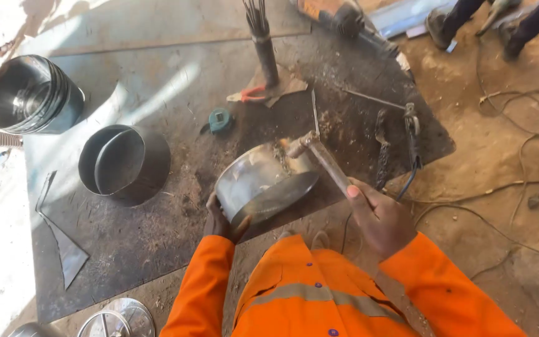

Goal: Welding and hammering a metal strip to form a circular ring

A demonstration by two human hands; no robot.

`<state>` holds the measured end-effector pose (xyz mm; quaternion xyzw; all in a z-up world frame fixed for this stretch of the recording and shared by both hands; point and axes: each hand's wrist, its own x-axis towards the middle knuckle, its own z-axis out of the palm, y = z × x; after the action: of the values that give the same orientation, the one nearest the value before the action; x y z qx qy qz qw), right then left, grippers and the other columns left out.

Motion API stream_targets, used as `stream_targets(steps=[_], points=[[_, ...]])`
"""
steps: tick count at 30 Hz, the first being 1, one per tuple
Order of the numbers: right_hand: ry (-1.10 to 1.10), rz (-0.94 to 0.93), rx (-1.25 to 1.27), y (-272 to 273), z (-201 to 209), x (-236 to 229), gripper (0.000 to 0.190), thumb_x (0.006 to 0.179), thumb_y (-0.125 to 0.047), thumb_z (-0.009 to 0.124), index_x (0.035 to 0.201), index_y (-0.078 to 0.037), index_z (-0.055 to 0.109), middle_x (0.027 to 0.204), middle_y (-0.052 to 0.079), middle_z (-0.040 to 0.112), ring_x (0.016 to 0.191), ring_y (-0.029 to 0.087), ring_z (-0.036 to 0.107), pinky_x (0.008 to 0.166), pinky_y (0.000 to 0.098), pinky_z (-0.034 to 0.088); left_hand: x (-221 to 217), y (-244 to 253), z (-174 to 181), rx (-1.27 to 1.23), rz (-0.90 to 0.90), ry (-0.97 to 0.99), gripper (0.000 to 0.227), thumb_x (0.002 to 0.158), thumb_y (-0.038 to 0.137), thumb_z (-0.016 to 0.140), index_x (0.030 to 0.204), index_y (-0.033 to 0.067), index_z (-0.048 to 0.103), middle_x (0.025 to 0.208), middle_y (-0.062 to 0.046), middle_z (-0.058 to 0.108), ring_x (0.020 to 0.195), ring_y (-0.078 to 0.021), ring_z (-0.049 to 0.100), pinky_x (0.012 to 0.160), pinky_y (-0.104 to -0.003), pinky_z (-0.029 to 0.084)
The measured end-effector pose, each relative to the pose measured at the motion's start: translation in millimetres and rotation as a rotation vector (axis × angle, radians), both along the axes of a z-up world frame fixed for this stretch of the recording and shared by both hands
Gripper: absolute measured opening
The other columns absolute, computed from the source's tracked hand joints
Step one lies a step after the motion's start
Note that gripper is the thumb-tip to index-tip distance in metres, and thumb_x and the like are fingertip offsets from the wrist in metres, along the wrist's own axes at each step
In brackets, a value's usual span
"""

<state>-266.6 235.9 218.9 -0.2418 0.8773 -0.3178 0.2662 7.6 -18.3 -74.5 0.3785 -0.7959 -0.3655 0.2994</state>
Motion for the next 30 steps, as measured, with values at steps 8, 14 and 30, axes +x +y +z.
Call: stream_targets(steps=[8, 14, 30], points=[[0.028, 0.137, -0.135, 23, 38, -13, 0.041, 0.099, -0.041, 0.061, 0.129, -0.019, 0.076, 0.064, 0.019, 0.073, 0.064, 0.031, 0.072, 0.071, 0.0483, 0.059, 2, 17, 46, 0.136, 0.035, -0.167, 0.118, 0.072, 0.043, 0.087, 0.155, 0.0126, 0.009, 0.146, -0.033, 0.041, 0.122, -0.0557, 0.054, 0.101, -0.067, 0.047], [0.110, 0.017, -0.774, 0, 86, 17, 0.063, 0.110, -0.045, 0.037, 0.136, 0.009, 0.057, 0.073, 0.016, 0.053, 0.049, 0.015, 0.045, 0.035, 0.0242, 0.031, 6, 33, 16, 0.179, 0.092, -0.269, 0.123, 0.067, 0.052, 0.086, 0.152, 0.0176, 0.004, 0.147, -0.017, 0.042, 0.121, -0.0370, 0.057, 0.092, -0.049, 0.049], [0.182, -0.117, -0.852, -22, 43, 70, 0.059, 0.114, -0.042, 0.031, 0.136, 0.005, 0.060, 0.054, 0.005, 0.046, 0.037, 0.010, 0.044, 0.038, 0.0212, 0.038, -5, 4, -40, 0.152, 0.077, 0.181, 0.122, 0.031, 0.033, 0.099, 0.134, 0.0013, 0.042, 0.126, -0.024, 0.052, 0.116, -0.0367, 0.054, 0.105, -0.045, 0.037]])
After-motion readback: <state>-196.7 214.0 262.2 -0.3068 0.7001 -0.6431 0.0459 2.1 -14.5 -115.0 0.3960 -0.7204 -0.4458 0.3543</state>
